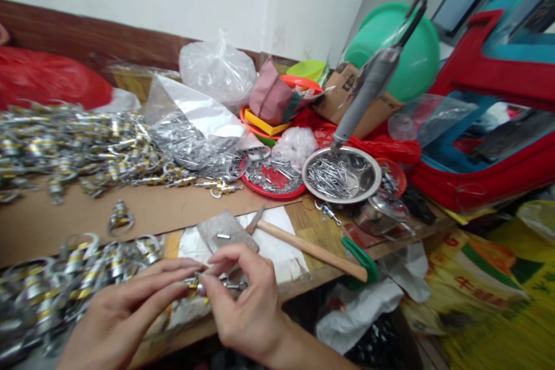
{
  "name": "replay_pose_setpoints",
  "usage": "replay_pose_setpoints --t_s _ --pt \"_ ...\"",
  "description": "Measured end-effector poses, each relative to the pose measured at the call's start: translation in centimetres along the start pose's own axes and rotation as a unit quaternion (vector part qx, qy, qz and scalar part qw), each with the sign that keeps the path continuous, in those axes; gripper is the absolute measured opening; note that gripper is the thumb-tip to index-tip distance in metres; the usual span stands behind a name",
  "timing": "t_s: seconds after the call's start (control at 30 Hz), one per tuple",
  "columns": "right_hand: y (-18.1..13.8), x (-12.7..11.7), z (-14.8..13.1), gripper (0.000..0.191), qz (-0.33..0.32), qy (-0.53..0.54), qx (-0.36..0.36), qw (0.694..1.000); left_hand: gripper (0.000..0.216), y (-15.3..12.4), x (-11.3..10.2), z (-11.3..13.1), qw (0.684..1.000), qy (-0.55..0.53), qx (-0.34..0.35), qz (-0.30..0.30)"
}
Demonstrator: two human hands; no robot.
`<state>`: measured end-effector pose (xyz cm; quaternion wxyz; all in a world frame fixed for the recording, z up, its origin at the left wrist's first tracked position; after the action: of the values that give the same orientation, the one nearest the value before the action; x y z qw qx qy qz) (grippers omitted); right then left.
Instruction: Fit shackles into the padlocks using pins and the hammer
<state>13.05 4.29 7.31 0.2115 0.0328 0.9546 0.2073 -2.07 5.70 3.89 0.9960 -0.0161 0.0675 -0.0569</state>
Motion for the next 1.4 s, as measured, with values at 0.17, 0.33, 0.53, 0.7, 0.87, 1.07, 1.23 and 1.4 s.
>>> replay_pose_setpoints --t_s 0.17,0.33,0.53,0.7,0.87,1.07,1.23,1.4 --pt "-0.5 0.7 0.7 0.016 -0.030 0.061 0.020 0.997 0.015 0.0 0.0 0.9 0.999 0.020 0.023 0.009" --pt "-0.6 0.6 1.0 0.022 -0.050 0.070 0.024 0.996 0.015 -0.1 0.5 0.9 0.999 0.030 0.039 -0.001" --pt "-0.6 0.4 0.8 0.031 -0.071 0.060 0.016 0.996 0.016 -0.6 0.3 1.2 0.997 0.050 0.065 -0.004" --pt "-0.8 0.0 -0.4 0.027 -0.066 0.014 -0.027 0.997 0.014 -0.6 0.5 1.2 0.996 0.053 0.071 -0.006" --pt "-1.1 0.4 1.2 0.027 -0.065 0.081 0.084 0.991 0.019 -0.7 0.6 2.0 0.993 0.053 0.110 -0.007" --pt "-0.9 0.4 0.6 0.029 -0.069 0.042 0.051 0.995 0.019 -0.6 0.9 2.9 0.982 0.109 0.150 -0.043" --pt "-0.4 0.0 -0.6 0.033 -0.069 0.004 -0.030 0.997 0.019 -0.6 1.0 3.0 0.982 0.117 0.146 -0.037" --pt "-0.3 -0.1 -1.0 0.033 -0.080 -0.018 -0.052 0.995 0.022 -0.8 1.2 3.1 0.982 0.098 0.159 -0.039"
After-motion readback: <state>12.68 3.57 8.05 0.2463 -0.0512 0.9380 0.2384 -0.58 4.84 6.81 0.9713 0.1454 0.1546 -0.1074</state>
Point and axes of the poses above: each hand's wrist, its own y-axis towards the middle knuckle, its own x-axis out of the palm, z = x × y, the point moved 8 cm from there along y, towards the middle knuckle, and after that the axes turned 9 degrees about -y, right-handed, at the moved point
